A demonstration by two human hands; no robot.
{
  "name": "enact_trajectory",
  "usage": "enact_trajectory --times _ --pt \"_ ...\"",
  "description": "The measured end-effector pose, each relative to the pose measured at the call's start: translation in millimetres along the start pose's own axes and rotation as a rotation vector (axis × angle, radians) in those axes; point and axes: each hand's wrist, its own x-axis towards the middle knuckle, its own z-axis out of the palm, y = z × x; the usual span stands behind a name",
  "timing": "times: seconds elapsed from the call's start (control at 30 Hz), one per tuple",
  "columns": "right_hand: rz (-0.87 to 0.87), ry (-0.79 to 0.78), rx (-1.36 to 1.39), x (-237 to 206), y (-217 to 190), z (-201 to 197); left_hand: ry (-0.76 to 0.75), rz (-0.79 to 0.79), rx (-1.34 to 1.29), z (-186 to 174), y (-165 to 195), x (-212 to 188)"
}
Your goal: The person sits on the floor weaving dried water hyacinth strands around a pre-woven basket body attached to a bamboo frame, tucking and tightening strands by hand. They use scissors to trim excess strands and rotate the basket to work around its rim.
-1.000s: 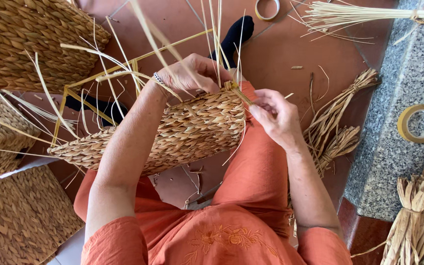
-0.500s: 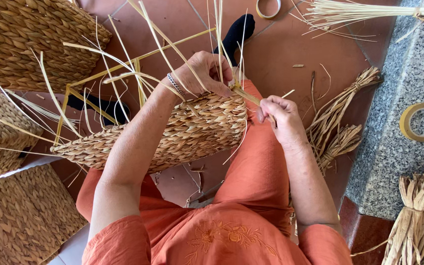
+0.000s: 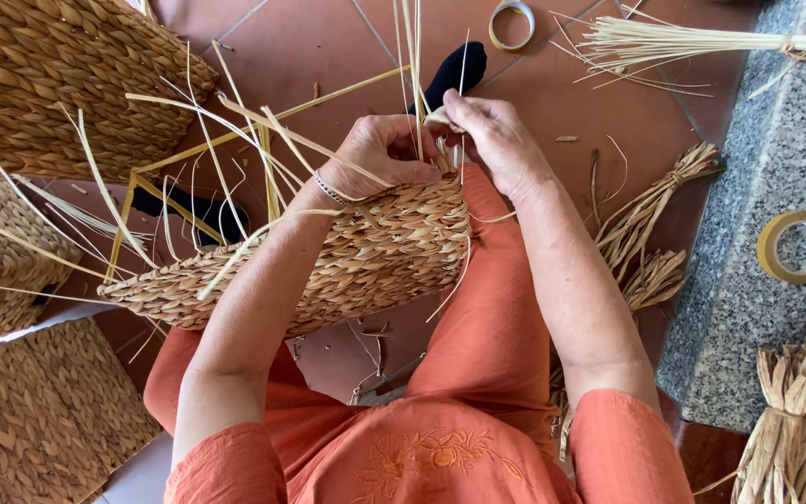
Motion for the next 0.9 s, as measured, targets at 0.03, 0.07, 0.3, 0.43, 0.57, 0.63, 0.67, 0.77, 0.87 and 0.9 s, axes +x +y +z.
enact_trajectory --times 0.03,0.07,0.3,0.43,0.57,0.63,0.67,0.77,0.87,0.9 --pt "-0.011 -0.022 -0.017 1 2 0 0.015 -0.006 0.060 0 3 -1" --pt "-0.019 -0.041 -0.032 0 5 -1 0.027 -0.015 0.116 0 6 -2" --pt "-0.080 0.147 -0.021 -3 46 -19 -0.030 -0.007 0.386 2 9 1" --pt "-0.109 0.160 -0.146 -1 72 -26 -0.049 -0.087 0.099 1 -3 4" --pt "0.046 0.192 -0.143 -3 73 -28 -0.098 -0.087 -0.035 -6 -16 8" --pt "0.075 0.177 -0.157 -7 65 -26 -0.106 -0.106 -0.061 -9 -21 9" --pt "0.037 0.142 -0.185 -10 59 -25 -0.104 -0.114 -0.058 -10 -22 10" --pt "-0.096 0.040 -0.172 -24 35 -25 -0.123 -0.101 -0.108 -9 -22 11" --pt "-0.154 0.032 -0.368 -41 10 -23 -0.105 -0.102 -0.088 -7 -16 10" --pt "-0.160 0.048 -0.476 -47 3 -23 -0.094 -0.108 -0.063 -5 -12 10"
